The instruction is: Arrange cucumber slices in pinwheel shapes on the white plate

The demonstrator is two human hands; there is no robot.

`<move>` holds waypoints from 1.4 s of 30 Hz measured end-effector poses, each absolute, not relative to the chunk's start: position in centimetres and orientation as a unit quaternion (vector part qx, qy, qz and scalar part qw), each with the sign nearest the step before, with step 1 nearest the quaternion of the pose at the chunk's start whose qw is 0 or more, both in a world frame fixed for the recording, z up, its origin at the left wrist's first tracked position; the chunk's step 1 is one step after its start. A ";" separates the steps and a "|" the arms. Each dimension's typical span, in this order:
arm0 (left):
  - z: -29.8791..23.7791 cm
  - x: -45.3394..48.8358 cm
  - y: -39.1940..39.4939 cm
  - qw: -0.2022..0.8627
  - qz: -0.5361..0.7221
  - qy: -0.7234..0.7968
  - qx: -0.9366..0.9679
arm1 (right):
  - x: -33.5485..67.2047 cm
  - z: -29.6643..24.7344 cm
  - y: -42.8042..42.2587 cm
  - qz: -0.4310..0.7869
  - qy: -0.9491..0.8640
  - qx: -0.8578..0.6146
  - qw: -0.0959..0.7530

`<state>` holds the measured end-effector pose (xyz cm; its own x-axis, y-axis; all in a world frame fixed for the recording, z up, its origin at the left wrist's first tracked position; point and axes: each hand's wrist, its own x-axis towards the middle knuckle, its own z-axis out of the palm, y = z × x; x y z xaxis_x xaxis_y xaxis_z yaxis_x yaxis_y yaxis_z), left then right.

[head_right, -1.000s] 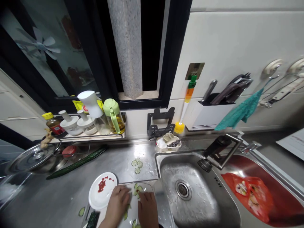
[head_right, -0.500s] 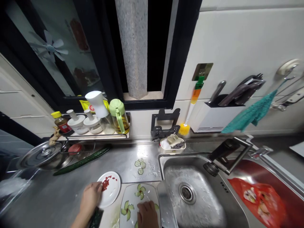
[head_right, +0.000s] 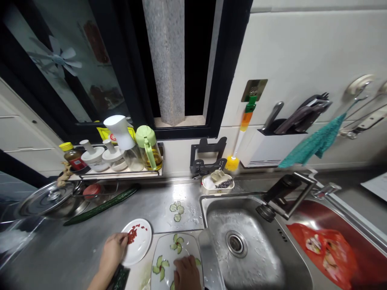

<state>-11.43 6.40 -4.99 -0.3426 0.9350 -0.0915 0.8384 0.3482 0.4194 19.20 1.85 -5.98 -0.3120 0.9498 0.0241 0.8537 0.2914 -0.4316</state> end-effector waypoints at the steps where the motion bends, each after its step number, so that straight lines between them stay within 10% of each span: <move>1: -5.0 -11.4 6.3 0.160 0.154 0.805 0.550 | 19.2 -5.9 1.9 0.177 -0.790 -0.570 0.141; 15: -2.8 -4.0 3.9 0.222 0.321 0.696 0.603 | 19.9 -4.7 1.9 0.191 -0.768 -0.582 0.187; 42: -5.8 11.0 2.5 0.010 0.351 0.463 0.814 | 25.4 -9.6 -1.8 0.145 -0.692 -0.648 0.283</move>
